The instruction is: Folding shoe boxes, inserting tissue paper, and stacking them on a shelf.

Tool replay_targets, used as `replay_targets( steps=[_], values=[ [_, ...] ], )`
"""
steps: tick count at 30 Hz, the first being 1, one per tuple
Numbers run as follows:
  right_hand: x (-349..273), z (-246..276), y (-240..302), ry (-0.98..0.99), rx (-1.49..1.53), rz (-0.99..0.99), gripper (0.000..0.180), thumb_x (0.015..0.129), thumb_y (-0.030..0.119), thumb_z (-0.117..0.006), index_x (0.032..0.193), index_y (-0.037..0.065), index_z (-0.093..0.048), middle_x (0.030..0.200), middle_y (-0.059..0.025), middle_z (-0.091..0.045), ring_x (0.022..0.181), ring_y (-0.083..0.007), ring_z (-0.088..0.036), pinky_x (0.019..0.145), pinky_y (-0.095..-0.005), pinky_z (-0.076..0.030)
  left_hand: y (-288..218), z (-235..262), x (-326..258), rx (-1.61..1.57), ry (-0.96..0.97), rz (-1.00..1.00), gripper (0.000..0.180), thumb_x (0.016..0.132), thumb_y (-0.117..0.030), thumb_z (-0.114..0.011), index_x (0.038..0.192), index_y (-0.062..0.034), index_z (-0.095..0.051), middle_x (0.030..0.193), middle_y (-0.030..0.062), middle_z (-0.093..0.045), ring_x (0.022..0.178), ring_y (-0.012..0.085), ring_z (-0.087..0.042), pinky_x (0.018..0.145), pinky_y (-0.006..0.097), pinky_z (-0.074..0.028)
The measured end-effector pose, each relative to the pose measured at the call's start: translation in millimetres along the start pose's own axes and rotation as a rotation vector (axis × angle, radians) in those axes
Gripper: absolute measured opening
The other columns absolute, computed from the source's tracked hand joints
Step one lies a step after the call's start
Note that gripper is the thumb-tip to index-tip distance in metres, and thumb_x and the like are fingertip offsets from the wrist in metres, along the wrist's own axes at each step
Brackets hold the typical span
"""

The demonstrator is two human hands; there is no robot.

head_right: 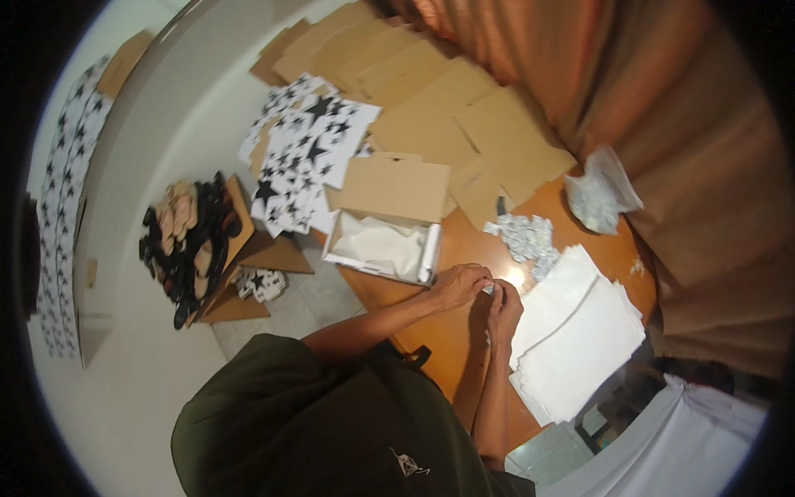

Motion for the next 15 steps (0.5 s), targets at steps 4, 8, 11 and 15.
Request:
replay_targets(
  steps=[4, 8, 11, 15],
  values=[
    [-6.5, -39.5, 25.4, 0.222, 0.108, -0.056, 0.019, 0.097, 0.012, -0.067, 0.112, 0.0, -0.069, 0.085, -0.003, -0.064, 0.078, -0.0095, -0.061, 0.072, -0.0248, -0.05, 20.8, 48.6, -31.6, -0.203, -0.08, 0.16, 0.014, 0.094, -0.012, -0.068, 0.101, -0.0006, -0.065, 0.083, 0.0154, -0.07, 0.077, 0.0249, -0.071, 0.071, 0.036, -0.054],
    [-14.0, -91.6, 42.6, 0.313, 0.276, 0.017, 0.024, 0.093, 0.004, -0.071, 0.116, 0.0, -0.066, 0.088, -0.0005, -0.059, 0.075, -0.0088, -0.061, 0.071, -0.0243, -0.054, 42.0, 95.6, -68.5, -0.386, -0.173, 0.235, 0.011, 0.094, -0.007, -0.068, 0.101, 0.0003, -0.063, 0.079, 0.009, -0.071, 0.074, 0.0127, -0.069, 0.068, 0.03, -0.055],
    [-15.8, -126.3, 55.5, 0.372, 0.255, -0.018, 0.02, 0.092, 0.002, -0.071, 0.112, 0.0, -0.066, 0.088, -0.0003, -0.059, 0.075, -0.0092, -0.062, 0.07, -0.0239, -0.053, 64.3, 122.4, -88.9, -0.446, -0.202, 0.257, 0.01, 0.094, -0.004, -0.067, 0.102, 0.0014, -0.063, 0.083, 0.0086, -0.07, 0.075, 0.0121, -0.069, 0.066, 0.028, -0.056],
    [-14.0, -171.4, 68.0, 0.407, 0.078, 0.064, 0.017, 0.089, 0.004, -0.073, 0.105, 0.002, -0.068, 0.085, -0.0019, -0.066, 0.075, -0.0108, -0.063, 0.067, -0.0268, -0.052, 92.0, 160.2, -106.1, -0.552, -0.187, 0.404, 0.011, 0.093, -0.001, -0.065, 0.103, 0.003, -0.063, 0.089, 0.0097, -0.07, 0.075, 0.0139, -0.071, 0.061, 0.026, -0.056]
  ],
)
Point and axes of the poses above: each hand's wrist, its own x-axis towards the middle knuckle, its own z-axis out of the back of the hand, y = z × x, the point moved 2 cm from there along x, towards the middle knuckle
